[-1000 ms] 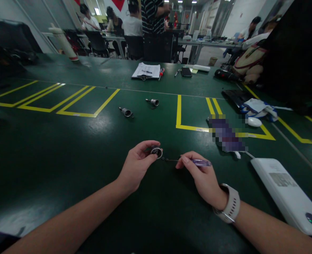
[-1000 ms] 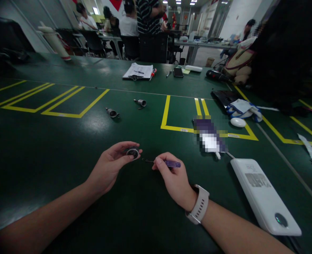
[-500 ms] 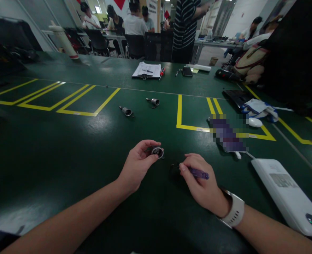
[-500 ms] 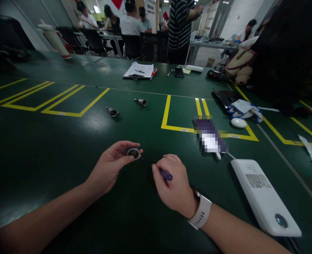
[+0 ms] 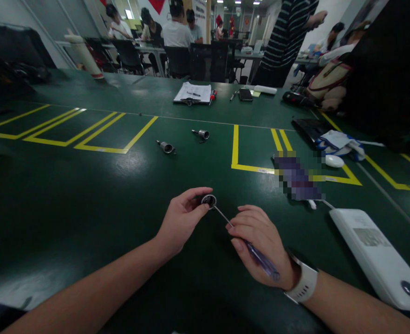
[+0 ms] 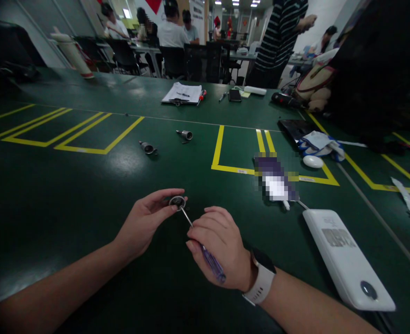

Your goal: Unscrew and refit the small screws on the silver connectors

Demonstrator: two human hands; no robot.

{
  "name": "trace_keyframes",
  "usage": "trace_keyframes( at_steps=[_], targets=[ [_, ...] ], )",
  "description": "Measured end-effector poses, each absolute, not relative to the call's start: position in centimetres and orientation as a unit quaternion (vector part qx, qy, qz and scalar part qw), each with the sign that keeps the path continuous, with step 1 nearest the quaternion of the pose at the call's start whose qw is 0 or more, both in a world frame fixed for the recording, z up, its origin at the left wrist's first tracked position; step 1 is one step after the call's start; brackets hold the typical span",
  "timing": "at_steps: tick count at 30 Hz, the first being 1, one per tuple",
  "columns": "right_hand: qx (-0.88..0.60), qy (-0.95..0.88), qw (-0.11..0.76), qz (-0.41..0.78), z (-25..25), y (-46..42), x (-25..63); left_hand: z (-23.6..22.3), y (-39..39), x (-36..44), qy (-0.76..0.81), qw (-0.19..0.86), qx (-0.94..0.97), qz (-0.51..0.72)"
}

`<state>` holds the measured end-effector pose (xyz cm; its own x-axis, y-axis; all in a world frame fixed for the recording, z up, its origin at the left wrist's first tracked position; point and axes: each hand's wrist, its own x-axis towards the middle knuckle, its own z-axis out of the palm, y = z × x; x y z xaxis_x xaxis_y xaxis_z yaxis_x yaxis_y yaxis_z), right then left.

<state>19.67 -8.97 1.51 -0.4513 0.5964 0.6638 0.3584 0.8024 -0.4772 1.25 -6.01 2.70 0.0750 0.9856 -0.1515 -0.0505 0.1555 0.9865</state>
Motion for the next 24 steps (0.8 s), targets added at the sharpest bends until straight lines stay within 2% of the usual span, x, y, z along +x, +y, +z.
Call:
trace_keyframes(
  at_steps=[11, 24],
  targets=[
    [-0.311, -0.861, 0.391, 0.099, 1.57, -8.89, 19.24, 2.89, -6.55, 1.42, 0.513, 0.538, 0.503, 0.44],
    [-0.298, -0.865, 0.397, 0.074, 1.84, -9.07, 19.07, 3.03, -6.54, 1.29, 0.517, 0.508, 0.53, 0.441]
  ],
)
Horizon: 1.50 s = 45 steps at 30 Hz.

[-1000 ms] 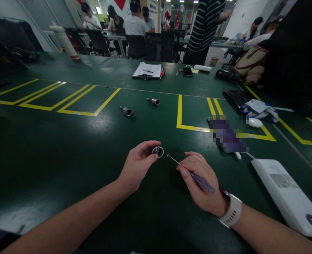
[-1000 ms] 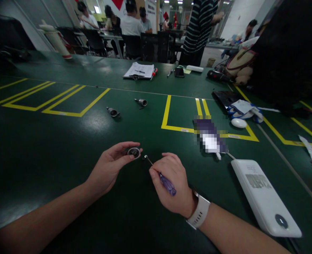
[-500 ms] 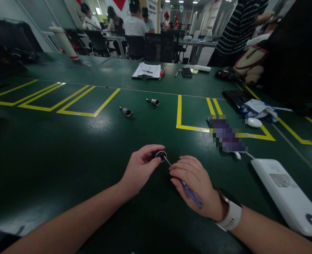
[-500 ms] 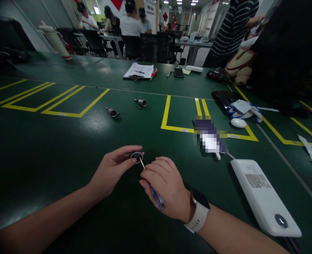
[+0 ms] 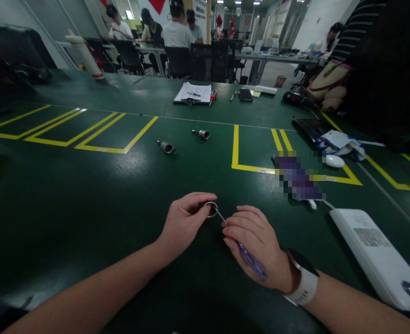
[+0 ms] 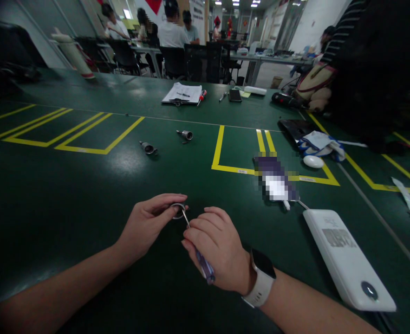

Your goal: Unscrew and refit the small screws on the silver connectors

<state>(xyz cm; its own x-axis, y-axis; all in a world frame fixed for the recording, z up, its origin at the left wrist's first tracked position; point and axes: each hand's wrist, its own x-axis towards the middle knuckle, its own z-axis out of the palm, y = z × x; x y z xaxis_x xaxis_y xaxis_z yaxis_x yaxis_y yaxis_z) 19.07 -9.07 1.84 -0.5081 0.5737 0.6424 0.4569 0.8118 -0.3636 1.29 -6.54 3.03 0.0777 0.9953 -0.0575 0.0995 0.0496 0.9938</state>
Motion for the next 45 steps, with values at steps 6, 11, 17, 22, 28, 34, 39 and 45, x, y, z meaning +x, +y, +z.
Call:
trace_keyframes(
  at_steps=[6, 11, 17, 22, 28, 34, 39, 45],
  targets=[
    [-0.301, -0.87, 0.382, 0.08, 1.8, -9.2, 19.0, 2.8, -6.5, 1.2, 0.518, 0.507, 0.53, 0.439],
    [-0.316, -0.808, 0.465, 0.176, 1.8, -9.3, 19.3, 2.9, -6.2, 1.2, 0.527, 0.532, 0.479, 0.458],
    [-0.456, -0.671, 0.439, 0.385, 1.7, -8.2, 19.1, 3.4, -5.6, 0.9, 0.516, 0.565, 0.428, 0.481],
    [-0.459, -0.641, 0.422, 0.447, 1.4, -7.8, 19.3, 3.5, -5.7, 0.9, 0.49, 0.599, 0.408, 0.485],
    [-0.458, -0.67, 0.403, 0.422, 1.2, -7.8, 19.2, 3.7, -5.7, 0.9, 0.487, 0.608, 0.393, 0.489],
    [-0.427, -0.724, 0.459, 0.288, 1.5, -8.5, 19.3, 3.5, -5.6, 1.0, 0.452, 0.642, 0.351, 0.51],
    [-0.413, -0.778, 0.406, 0.243, 1.7, -8.8, 19.0, 3.6, -5.7, 1.1, 0.464, 0.634, 0.347, 0.512],
    [-0.393, -0.78, 0.426, 0.236, 1.7, -8.9, 19.0, 3.4, -5.5, 1.0, 0.498, 0.614, 0.371, 0.488]
  ],
)
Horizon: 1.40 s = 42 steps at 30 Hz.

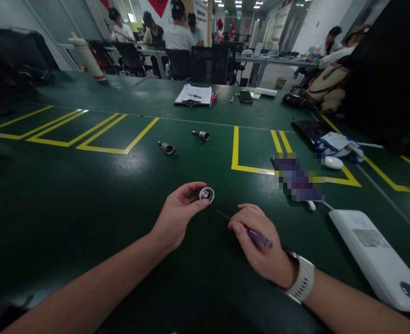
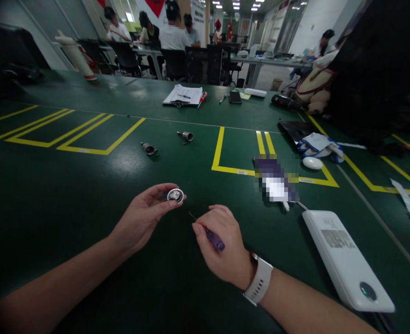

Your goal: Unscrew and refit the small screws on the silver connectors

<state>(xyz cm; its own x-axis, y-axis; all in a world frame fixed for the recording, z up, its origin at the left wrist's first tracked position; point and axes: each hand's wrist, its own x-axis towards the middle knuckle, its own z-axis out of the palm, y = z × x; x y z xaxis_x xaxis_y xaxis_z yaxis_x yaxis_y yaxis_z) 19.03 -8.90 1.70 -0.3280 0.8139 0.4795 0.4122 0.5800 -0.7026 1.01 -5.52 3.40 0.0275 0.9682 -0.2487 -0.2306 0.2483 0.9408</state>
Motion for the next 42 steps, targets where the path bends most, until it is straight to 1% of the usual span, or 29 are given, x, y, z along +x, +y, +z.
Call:
trace_keyframes(
  at_steps=[3, 5, 10, 21, 30, 35, 39, 42],
  targets=[
    [-0.355, -0.779, 0.467, 0.221, 1.6, -9.1, 19.3, 3.0, -5.5, 1.0, 0.496, 0.604, 0.385, 0.49],
    [-0.331, -0.789, 0.474, 0.208, 1.6, -9.2, 19.4, 2.9, -5.6, 1.1, 0.495, 0.597, 0.394, 0.492],
    [-0.303, -0.815, 0.456, 0.189, 1.3, -9.2, 19.3, 3.0, -6.0, 1.4, 0.502, 0.577, 0.433, 0.477],
    [-0.305, -0.835, 0.422, 0.177, 1.1, -9.2, 19.2, 2.6, -6.3, 1.4, 0.486, 0.553, 0.493, 0.463],
    [-0.304, -0.846, 0.403, 0.169, 1.2, -9.1, 19.2, 2.5, -6.5, 1.3, 0.482, 0.49, 0.555, 0.468],
    [-0.299, -0.847, 0.411, 0.156, 1.3, -9.3, 19.2, 2.4, -6.4, 1.4, 0.481, 0.473, 0.564, 0.476],
    [-0.314, -0.851, 0.394, 0.151, 1.3, -9.3, 19.0, 2.3, -6.3, 1.3, 0.482, 0.47, 0.565, 0.477],
    [-0.311, -0.83, 0.425, 0.183, 1.2, -9.3, 19.1, 2.3, -6.1, 1.3, 0.484, 0.479, 0.562, 0.471]
  ],
)
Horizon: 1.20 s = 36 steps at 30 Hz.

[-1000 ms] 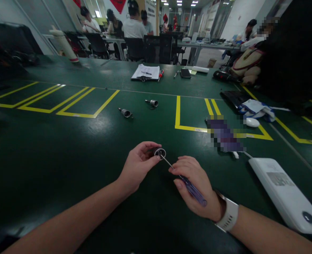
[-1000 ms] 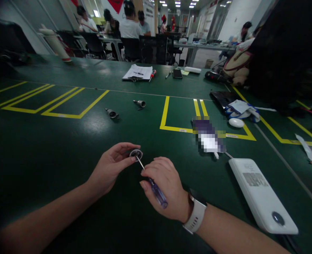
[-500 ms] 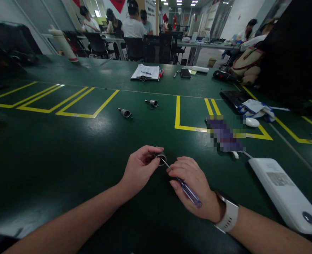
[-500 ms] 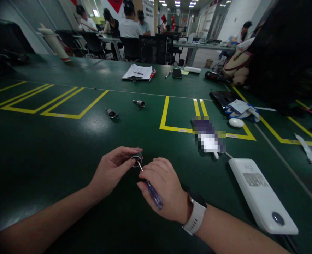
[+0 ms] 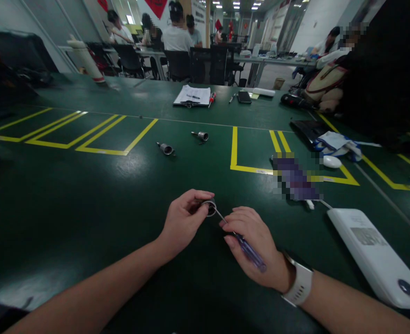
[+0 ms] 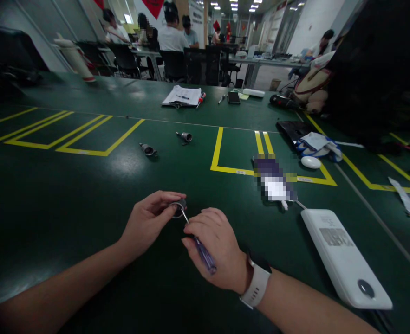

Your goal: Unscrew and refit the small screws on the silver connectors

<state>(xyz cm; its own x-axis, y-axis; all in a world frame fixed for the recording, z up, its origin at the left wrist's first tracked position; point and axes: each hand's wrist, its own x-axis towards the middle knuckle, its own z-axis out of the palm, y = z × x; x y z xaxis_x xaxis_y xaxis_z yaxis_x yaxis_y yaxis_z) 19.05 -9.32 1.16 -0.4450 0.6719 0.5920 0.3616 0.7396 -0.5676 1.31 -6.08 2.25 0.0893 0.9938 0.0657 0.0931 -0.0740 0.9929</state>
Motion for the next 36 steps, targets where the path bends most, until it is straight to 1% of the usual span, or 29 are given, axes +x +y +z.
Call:
trace_keyframes(
  at_steps=[3, 5, 6, 10, 16, 18, 21, 23, 28, 30, 33, 36],
  targets=[
    [-0.329, -0.781, 0.479, 0.23, 1.2, -9.2, 19.2, 2.0, -5.7, 1.1, 0.478, 0.514, 0.55, 0.452],
    [-0.361, -0.744, 0.498, 0.262, 1.3, -9.1, 19.3, 1.8, -5.2, 0.8, 0.466, 0.531, 0.557, 0.435],
    [-0.382, -0.725, 0.501, 0.278, 1.3, -9.0, 19.3, 1.6, -5.0, 0.6, 0.465, 0.524, 0.571, 0.428],
    [-0.445, -0.669, 0.492, 0.335, 1.2, -8.6, 19.1, 1.0, -4.1, -0.1, 0.494, 0.408, 0.653, 0.404],
    [-0.451, -0.655, 0.48, 0.37, 1.3, -8.4, 18.8, 1.4, -2.9, -0.1, 0.549, 0.198, 0.757, 0.292],
    [-0.445, -0.65, 0.483, 0.383, 1.7, -8.4, 18.8, 1.6, -2.2, 0.3, 0.543, 0.148, 0.782, 0.269],
    [-0.432, -0.627, 0.496, 0.417, 2.1, -8.1, 19.0, 1.7, -0.9, 0.9, 0.533, 0.098, 0.792, 0.282],
    [-0.423, -0.604, 0.509, 0.444, 2.1, -7.8, 19.2, 1.6, -0.2, 1.5, 0.536, 0.094, 0.788, 0.287],
    [-0.395, -0.557, 0.543, 0.489, 1.3, -7.0, 19.6, 1.4, 0.8, 2.5, 0.52, 0.22, 0.771, 0.296],
    [-0.381, -0.563, 0.538, 0.499, 1.2, -6.9, 19.6, 1.3, 1.0, 2.6, 0.505, 0.214, 0.783, 0.292],
    [-0.381, -0.586, 0.51, 0.5, 1.3, -7.0, 19.8, 0.9, 1.2, 2.5, 0.499, 0.173, 0.8, 0.286],
    [-0.393, -0.605, 0.489, 0.491, 1.4, -7.0, 19.9, 0.4, 1.2, 2.2, 0.476, 0.167, 0.811, 0.296]
  ],
)
